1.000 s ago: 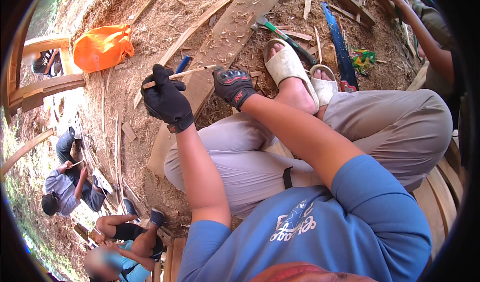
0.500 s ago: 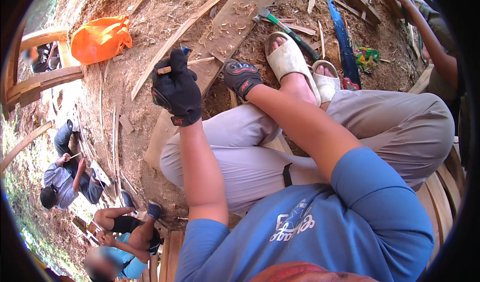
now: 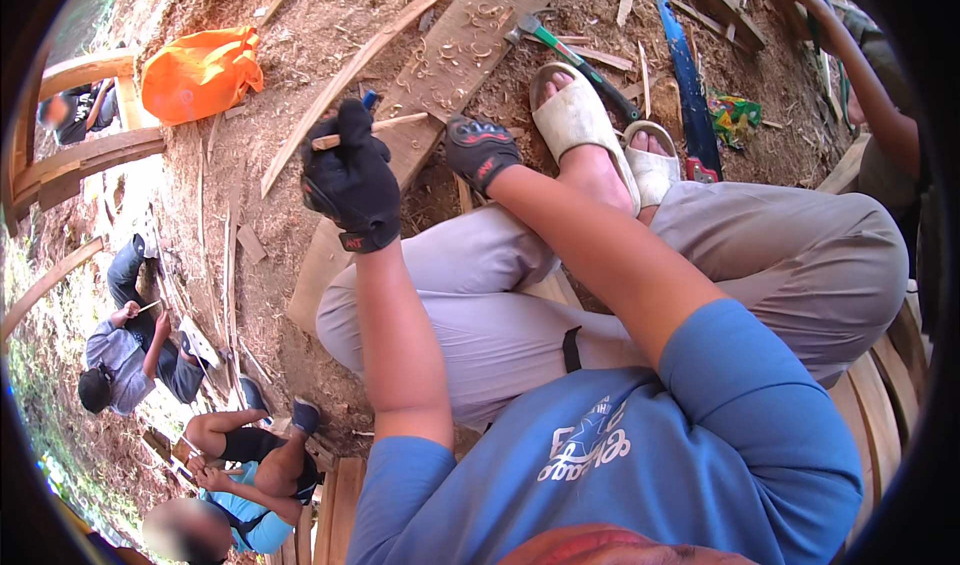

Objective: The person sits on the ground and uses a knife to shave and shape a thin, curved piece of wood. They hold the wood with one hand and carefully scrape the surface with the other, removing thin shavings. The person periodically lifts the wood to inspect the edges and continues the shaping process.

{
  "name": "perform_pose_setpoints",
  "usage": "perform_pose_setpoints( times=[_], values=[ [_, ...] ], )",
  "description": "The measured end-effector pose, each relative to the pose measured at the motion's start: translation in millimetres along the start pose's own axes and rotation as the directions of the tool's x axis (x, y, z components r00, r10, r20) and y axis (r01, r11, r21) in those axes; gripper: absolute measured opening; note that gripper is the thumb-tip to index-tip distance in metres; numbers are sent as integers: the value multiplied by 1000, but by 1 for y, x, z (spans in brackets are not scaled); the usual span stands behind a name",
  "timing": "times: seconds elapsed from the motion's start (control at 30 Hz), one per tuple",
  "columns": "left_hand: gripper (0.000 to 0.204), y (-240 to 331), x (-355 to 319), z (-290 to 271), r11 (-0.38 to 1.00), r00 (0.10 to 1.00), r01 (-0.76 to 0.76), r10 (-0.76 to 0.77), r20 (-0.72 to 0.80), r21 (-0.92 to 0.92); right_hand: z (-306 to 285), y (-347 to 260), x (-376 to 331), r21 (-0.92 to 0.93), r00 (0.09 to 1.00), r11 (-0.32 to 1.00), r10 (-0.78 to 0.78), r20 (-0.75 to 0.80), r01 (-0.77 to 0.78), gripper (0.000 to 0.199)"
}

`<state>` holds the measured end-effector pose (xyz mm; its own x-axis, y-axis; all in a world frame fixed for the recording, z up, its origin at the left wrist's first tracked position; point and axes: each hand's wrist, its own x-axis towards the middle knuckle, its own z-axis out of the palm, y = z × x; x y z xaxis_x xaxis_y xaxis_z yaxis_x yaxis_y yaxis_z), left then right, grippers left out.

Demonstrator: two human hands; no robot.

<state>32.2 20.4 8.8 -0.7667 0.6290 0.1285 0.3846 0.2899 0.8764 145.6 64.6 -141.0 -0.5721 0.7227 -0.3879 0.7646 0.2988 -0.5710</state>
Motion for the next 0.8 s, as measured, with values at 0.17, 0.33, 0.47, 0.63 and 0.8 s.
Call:
perform_pose_setpoints(
  times=[0.17,0.33,0.47,0.63,0.8],
  values=[
    [37,-4,2,0,999,999,-32,32,-35,-2,1,-2,4,-76,998,997,5,70,1,31],
    [33,-15,-4,-13,997,996,-26,20,-89,-66,-9,-38,-10,7,999,999,-48,15,48,29],
    [32,-9,1,-7,998,999,-32,30,-35,-45,20,1,5,-80,999,996,32,9,-31,30],
    [39,-21,15,-23,979,997,-35,20,-76,-202,-44,15,19,-232,956,939,-208,209,255,31],
    [38,-72,27,-51,531,932,190,-361,-17,-826,-223,20,68,-695,655,146,-513,555,704,25]
  ],
)
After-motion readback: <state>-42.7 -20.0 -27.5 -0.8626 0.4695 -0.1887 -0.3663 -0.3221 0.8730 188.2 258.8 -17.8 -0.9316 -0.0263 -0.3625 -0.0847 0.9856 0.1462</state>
